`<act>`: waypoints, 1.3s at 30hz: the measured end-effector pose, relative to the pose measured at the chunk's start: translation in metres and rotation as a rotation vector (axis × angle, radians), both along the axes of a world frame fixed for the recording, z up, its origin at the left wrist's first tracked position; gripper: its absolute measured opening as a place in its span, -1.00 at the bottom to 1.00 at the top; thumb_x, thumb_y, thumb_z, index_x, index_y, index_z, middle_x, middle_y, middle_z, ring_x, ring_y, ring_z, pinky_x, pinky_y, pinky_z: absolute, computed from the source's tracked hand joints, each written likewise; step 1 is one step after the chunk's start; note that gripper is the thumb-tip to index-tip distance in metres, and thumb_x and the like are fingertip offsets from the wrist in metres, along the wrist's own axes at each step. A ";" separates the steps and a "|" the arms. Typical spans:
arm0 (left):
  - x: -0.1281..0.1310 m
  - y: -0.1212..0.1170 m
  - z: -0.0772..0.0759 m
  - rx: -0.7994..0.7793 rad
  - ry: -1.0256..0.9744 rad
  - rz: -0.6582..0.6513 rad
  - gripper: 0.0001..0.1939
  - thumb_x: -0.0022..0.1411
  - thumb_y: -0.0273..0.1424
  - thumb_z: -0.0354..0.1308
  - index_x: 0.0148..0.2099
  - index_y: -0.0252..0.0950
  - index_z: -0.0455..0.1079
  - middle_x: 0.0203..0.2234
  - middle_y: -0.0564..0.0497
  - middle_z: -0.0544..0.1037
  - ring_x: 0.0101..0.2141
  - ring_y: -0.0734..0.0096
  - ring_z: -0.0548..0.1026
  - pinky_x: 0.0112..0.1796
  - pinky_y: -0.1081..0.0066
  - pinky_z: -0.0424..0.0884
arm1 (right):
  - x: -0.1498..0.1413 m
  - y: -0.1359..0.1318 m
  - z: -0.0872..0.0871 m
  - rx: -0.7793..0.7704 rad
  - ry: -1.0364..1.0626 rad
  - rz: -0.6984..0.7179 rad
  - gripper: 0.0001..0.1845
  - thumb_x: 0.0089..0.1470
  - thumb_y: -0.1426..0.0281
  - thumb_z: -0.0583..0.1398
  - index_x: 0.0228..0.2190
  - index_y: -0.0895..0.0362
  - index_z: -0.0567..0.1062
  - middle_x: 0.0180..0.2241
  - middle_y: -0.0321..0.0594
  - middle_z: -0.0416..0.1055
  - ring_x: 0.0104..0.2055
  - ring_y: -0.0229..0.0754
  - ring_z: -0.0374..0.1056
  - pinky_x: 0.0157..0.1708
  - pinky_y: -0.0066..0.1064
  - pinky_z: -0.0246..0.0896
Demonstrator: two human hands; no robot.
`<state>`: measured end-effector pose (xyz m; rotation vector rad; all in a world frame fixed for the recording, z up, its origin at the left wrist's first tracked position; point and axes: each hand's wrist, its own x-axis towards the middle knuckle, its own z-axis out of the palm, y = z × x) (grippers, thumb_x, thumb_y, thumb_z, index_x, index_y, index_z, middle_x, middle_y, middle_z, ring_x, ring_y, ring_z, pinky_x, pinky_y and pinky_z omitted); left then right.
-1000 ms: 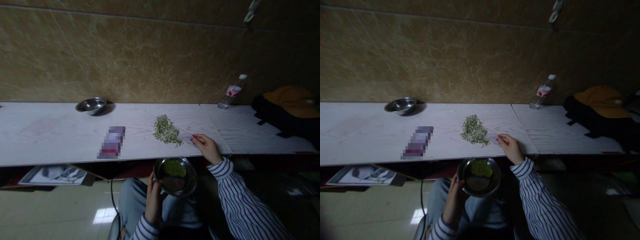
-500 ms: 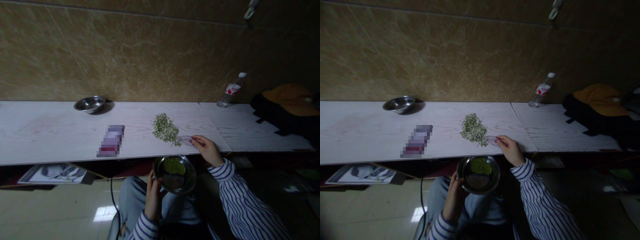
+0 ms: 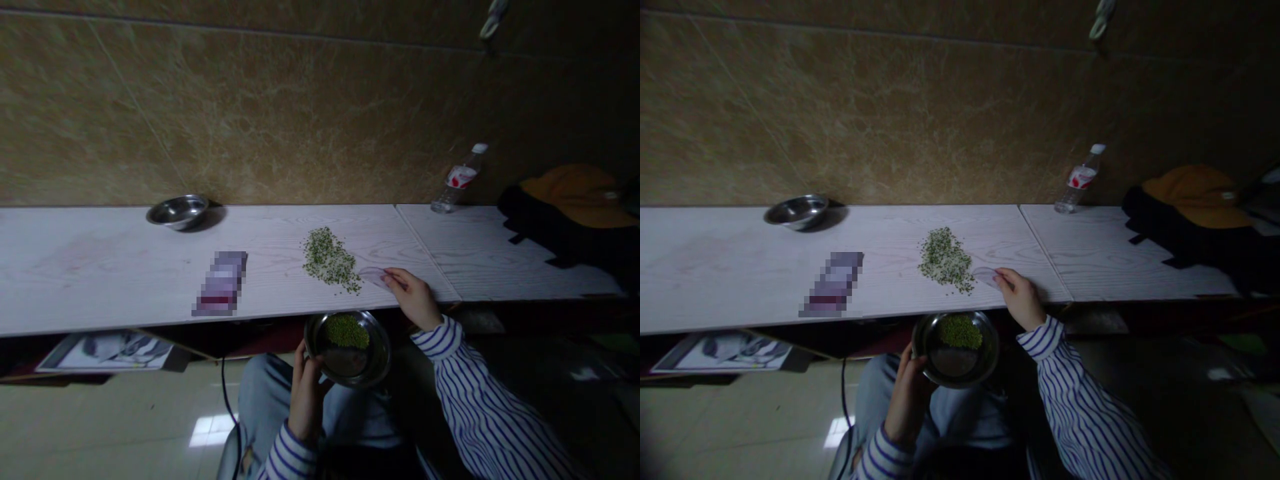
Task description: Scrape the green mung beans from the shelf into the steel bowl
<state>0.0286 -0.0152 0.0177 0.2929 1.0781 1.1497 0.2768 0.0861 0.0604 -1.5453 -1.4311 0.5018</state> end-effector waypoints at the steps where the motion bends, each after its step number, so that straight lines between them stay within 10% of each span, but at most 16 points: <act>1: 0.000 0.000 0.000 0.001 0.001 -0.001 -0.37 0.09 -0.26 0.21 0.22 -0.14 0.23 0.12 -0.16 0.39 0.03 0.08 0.40 -0.24 0.30 0.44 | -0.001 0.000 0.000 -0.004 -0.003 0.016 -0.61 0.09 0.05 0.21 -0.19 0.06 0.58 -0.16 -0.09 0.61 -0.08 0.01 0.52 -0.03 -0.13 0.42; 39: 0.007 -0.001 0.003 -0.025 -0.002 -0.029 -0.41 0.09 -0.28 0.20 0.19 -0.09 0.24 0.02 -0.09 0.43 -0.10 0.22 0.44 -0.24 0.28 0.44 | -0.011 -0.050 -0.002 0.050 -0.114 -0.051 -0.67 0.16 0.17 0.19 -0.17 0.10 0.59 -0.20 -0.07 0.62 -0.16 0.00 0.55 -0.07 -0.11 0.45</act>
